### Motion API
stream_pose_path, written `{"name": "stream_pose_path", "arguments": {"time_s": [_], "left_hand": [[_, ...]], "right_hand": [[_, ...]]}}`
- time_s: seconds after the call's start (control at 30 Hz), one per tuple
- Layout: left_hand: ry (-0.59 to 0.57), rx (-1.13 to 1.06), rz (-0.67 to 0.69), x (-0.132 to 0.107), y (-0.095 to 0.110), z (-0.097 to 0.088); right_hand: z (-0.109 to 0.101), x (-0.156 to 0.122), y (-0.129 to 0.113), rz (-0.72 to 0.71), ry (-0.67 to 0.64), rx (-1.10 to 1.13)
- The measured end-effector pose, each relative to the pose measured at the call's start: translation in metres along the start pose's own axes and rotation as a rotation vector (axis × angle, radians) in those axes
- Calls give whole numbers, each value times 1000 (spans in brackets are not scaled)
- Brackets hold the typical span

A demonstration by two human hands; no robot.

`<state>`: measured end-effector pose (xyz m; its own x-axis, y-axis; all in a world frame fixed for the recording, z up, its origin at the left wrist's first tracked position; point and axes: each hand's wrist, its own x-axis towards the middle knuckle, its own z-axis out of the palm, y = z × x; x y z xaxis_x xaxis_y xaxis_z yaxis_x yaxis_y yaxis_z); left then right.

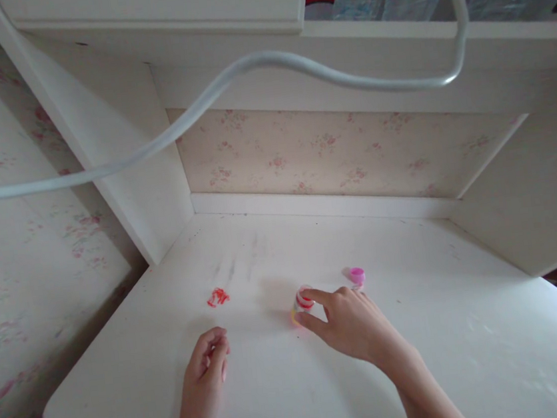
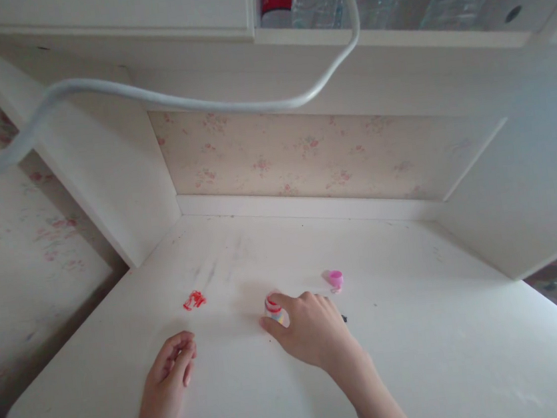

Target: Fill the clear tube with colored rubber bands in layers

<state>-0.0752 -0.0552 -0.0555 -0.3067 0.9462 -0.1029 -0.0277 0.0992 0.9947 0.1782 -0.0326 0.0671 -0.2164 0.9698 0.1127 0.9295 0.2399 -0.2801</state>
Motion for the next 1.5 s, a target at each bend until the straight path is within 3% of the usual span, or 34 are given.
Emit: {"name": "stream_pose_path", "arguments": {"time_s": [0.23,0.83,1.1,1.3,1.4,1.5], "left_hand": [[-7,-3,11,0,1,0],[-29,37,-3,-1,5,0],[-25,54,-17,0,5,-1],[-50,56,13,0,1,-1],[-93,94,-8,7,2,-8],[-109,288,-4,24,5,-22]], "right_hand": [[0,6,2,-16,-53,-1],[-14,-2,6,23,16,41],[-8,-3,9,-1,73,129],[16,-20,25,102,197,498],[44,-37,38,191,205,609],[79,-56,46,262,172,697]]}}
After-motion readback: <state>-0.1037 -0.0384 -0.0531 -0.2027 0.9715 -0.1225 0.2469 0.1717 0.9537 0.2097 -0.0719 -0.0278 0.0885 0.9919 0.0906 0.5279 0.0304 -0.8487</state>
